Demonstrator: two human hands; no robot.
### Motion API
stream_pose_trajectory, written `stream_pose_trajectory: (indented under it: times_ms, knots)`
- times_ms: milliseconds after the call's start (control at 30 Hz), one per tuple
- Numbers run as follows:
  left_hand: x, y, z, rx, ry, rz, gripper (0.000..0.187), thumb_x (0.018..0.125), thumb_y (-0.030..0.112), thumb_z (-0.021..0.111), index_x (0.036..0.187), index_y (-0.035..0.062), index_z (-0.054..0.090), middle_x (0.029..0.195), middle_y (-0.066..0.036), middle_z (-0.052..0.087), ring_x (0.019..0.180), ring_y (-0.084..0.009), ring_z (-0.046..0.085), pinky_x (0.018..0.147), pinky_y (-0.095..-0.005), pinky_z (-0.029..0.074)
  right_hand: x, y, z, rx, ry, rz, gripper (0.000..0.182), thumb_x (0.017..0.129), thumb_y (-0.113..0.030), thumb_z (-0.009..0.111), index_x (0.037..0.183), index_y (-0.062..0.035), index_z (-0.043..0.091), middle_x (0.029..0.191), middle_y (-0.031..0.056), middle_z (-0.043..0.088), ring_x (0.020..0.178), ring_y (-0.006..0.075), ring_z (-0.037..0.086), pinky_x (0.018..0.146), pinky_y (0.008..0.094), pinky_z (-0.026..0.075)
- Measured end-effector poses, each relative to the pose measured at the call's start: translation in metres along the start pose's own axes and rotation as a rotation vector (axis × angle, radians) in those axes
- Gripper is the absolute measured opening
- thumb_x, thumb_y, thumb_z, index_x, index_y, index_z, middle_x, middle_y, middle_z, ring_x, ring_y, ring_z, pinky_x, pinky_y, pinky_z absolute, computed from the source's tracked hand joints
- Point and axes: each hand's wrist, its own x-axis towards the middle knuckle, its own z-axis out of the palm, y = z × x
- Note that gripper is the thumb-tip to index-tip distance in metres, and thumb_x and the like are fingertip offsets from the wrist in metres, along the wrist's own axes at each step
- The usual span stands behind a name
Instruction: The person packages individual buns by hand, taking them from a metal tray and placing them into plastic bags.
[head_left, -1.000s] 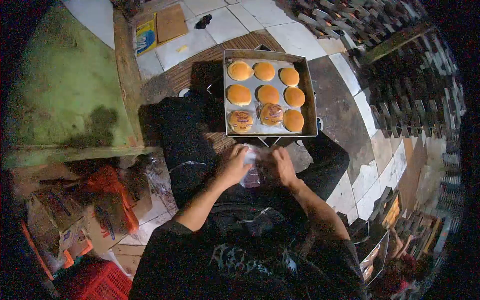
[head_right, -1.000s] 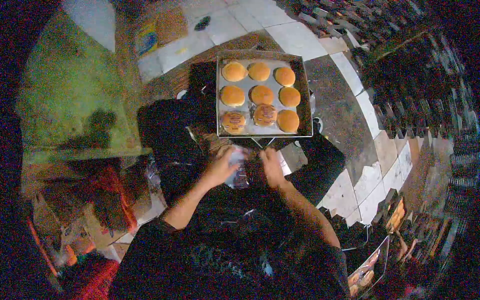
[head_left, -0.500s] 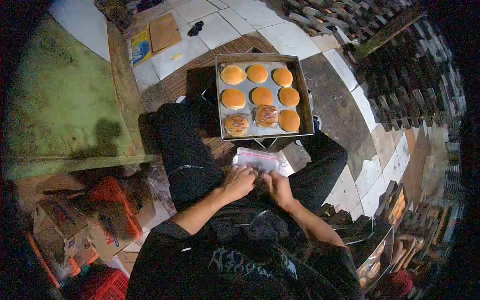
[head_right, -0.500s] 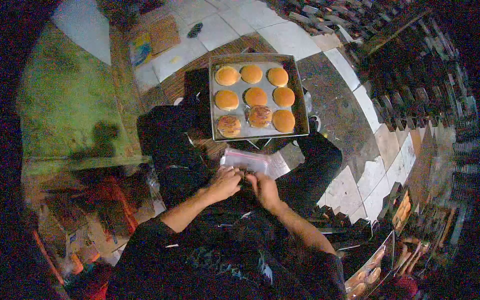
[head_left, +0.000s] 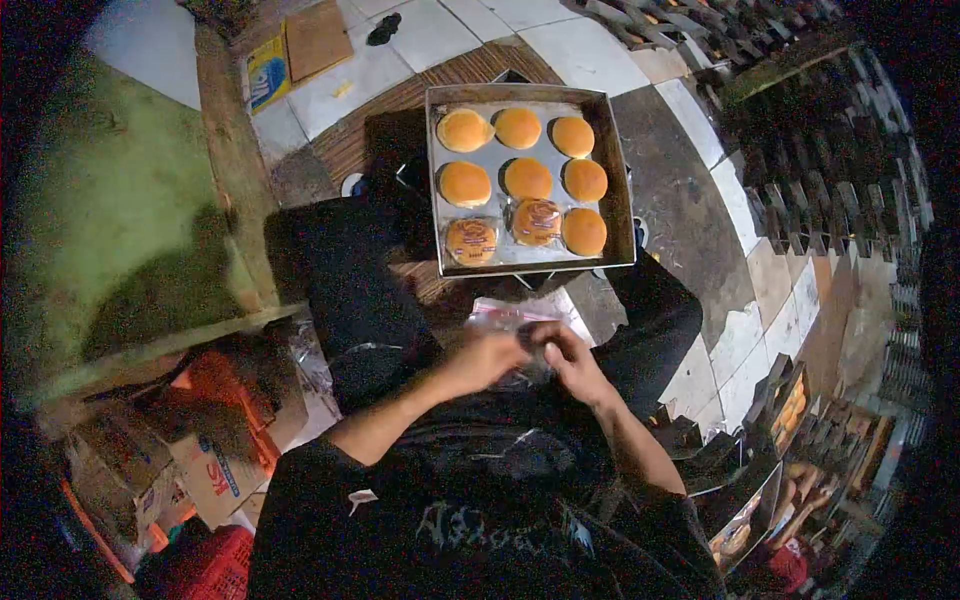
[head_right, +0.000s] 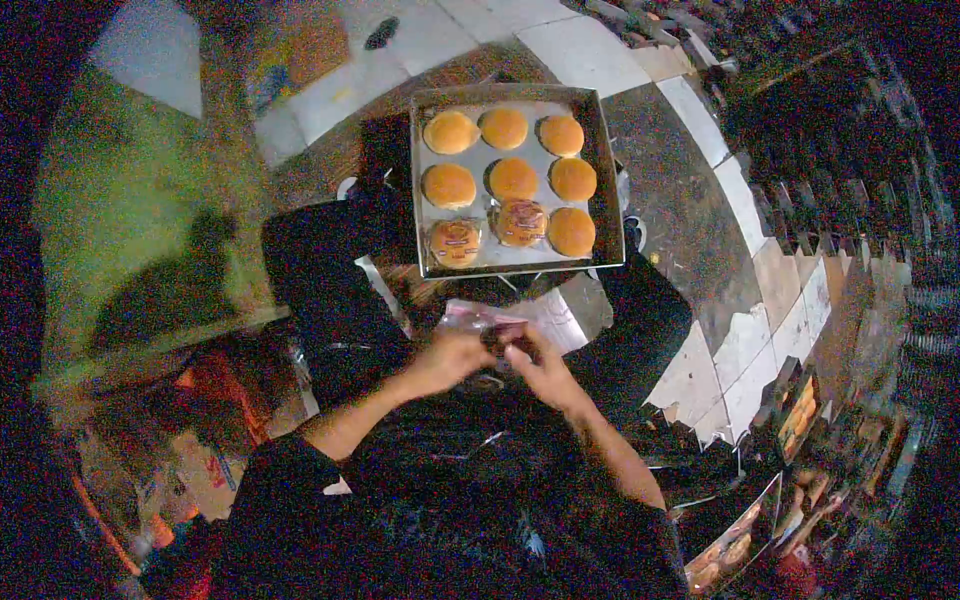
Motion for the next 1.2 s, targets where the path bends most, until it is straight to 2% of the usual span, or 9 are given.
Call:
stream_pose_trajectory:
  times_ms: [133, 200, 333, 533, 633, 733, 767, 967, 1200]
  knots:
    - [0.019, 0.009, -0.044, -0.145, 0.386, -0.136, 0.025, 0.086, 0.023, 0.051, 0.074, 0.0012, 0.052, 0.056, -0.007, 0.046, 0.054, -0.0129, 0.044, 0.051, -0.0294, 0.039, 0.004, -0.017, 0.012, -0.172, -0.303, -0.058, 0.042, 0.085, -0.027, 0.051, 0.118, -0.0031, 0.041, 0.109, 0.0102, 0.051, 0.101, 0.0194, 0.05, 0.088, 0.0371, 0.039]
    - [0.018, 0.008, -0.039, -0.28, 0.163, -0.014, 0.019, 0.084, 0.02, 0.055, 0.093, 0.0034, 0.051, 0.091, -0.01, 0.053, 0.084, -0.0173, 0.051, 0.072, -0.0288, 0.043, 0.012, -0.007, 0.027, -1.312, -0.249, -0.398, 0.043, 0.081, -0.023, 0.051, 0.118, -0.0035, 0.041, 0.109, 0.0136, 0.052, 0.105, 0.0269, 0.048, 0.094, 0.0416, 0.032]
    - [0.004, 0.001, -0.019, 0.236, 0.009, 0.252, 0.034, 0.076, 0.013, 0.056, 0.108, 0.0049, 0.047, 0.114, -0.012, 0.045, 0.111, -0.0289, 0.038, 0.094, -0.0415, 0.028, 0.0, 0.003, 0.046, -1.49, -0.004, -0.027, 0.041, 0.082, -0.019, 0.04, 0.122, -0.0092, 0.042, 0.118, 0.0112, 0.047, 0.107, 0.0278, 0.045, 0.097, 0.0472, 0.026]
    - [-0.003, -0.019, 0.021, 0.811, -0.027, 0.248, 0.022, 0.073, 0.016, 0.051, 0.093, 0.0073, 0.056, 0.105, -0.006, 0.05, 0.108, -0.0238, 0.04, 0.089, -0.0481, 0.027, -0.016, 0.029, 0.023, -1.469, 0.102, -0.272, 0.024, 0.083, -0.022, 0.046, 0.101, -0.0068, 0.052, 0.105, 0.0091, 0.047, 0.095, 0.0259, 0.047, 0.084, 0.0457, 0.033]
    - [0.006, -0.006, 0.005, 0.411, -0.032, 0.25, 0.014, 0.076, 0.016, 0.055, 0.087, 0.006, 0.056, 0.085, -0.007, 0.056, 0.086, -0.0195, 0.051, 0.074, -0.0387, 0.039, -0.017, -0.016, 0.009, 0.081, -0.095, 0.198, 0.03, 0.084, -0.027, 0.055, 0.105, -0.0055, 0.049, 0.1, 0.0046, 0.05, 0.09, 0.0147, 0.048, 0.082, 0.0266, 0.038]
    - [0.017, 0.032, -0.035, -0.418, 0.105, -0.295, 0.022, 0.082, 0.019, 0.058, 0.09, -0.0005, 0.054, 0.076, -0.011, 0.059, 0.075, -0.0155, 0.055, 0.071, -0.0307, 0.045, -0.011, -0.036, 0.003, 0.494, -0.048, -0.203, 0.039, 0.081, -0.027, 0.059, 0.108, -0.0035, 0.046, 0.096, 0.0052, 0.05, 0.091, 0.0151, 0.05, 0.083, 0.0273, 0.038]
    - [0.021, 0.043, -0.043, -0.295, 0.437, 0.058, 0.027, 0.082, 0.023, 0.059, 0.093, -0.0007, 0.051, 0.077, -0.011, 0.058, 0.071, -0.0164, 0.055, 0.067, -0.0311, 0.045, -0.009, -0.052, 0.002, 0.496, -0.044, -0.216, 0.039, 0.081, -0.027, 0.059, 0.108, -0.0035, 0.046, 0.096, 0.0052, 0.05, 0.091, 0.0151, 0.05, 0.083, 0.0273, 0.038]
    - [0.021, 0.072, -0.071, -0.341, 0.677, -0.246, 0.037, 0.078, 0.016, 0.064, 0.101, 0.0013, 0.04, 0.088, -0.009, 0.056, 0.084, -0.0165, 0.054, 0.077, -0.031, 0.044, 0.01, -0.131, 0.013, -0.072, 0.256, -0.257, 0.037, 0.082, -0.022, 0.059, 0.107, 0.0028, 0.049, 0.099, 0.011, 0.057, 0.089, 0.0155, 0.054, 0.08, 0.0276, 0.042]
    - [0.01, 0.052, -0.075, -0.422, 0.351, 0.09, 0.033, 0.075, 0.001, 0.064, 0.1, 0.0028, 0.043, 0.097, -0.007, 0.055, 0.086, -0.0164, 0.054, 0.074, -0.029, 0.046, 0.054, -0.137, -0.022, 0.095, 0.288, -0.15, 0.023, 0.085, -0.023, 0.055, 0.088, -0.0008, 0.057, 0.071, 0.0025, 0.059, 0.067, 0.0104, 0.054, 0.064, 0.0242, 0.043]
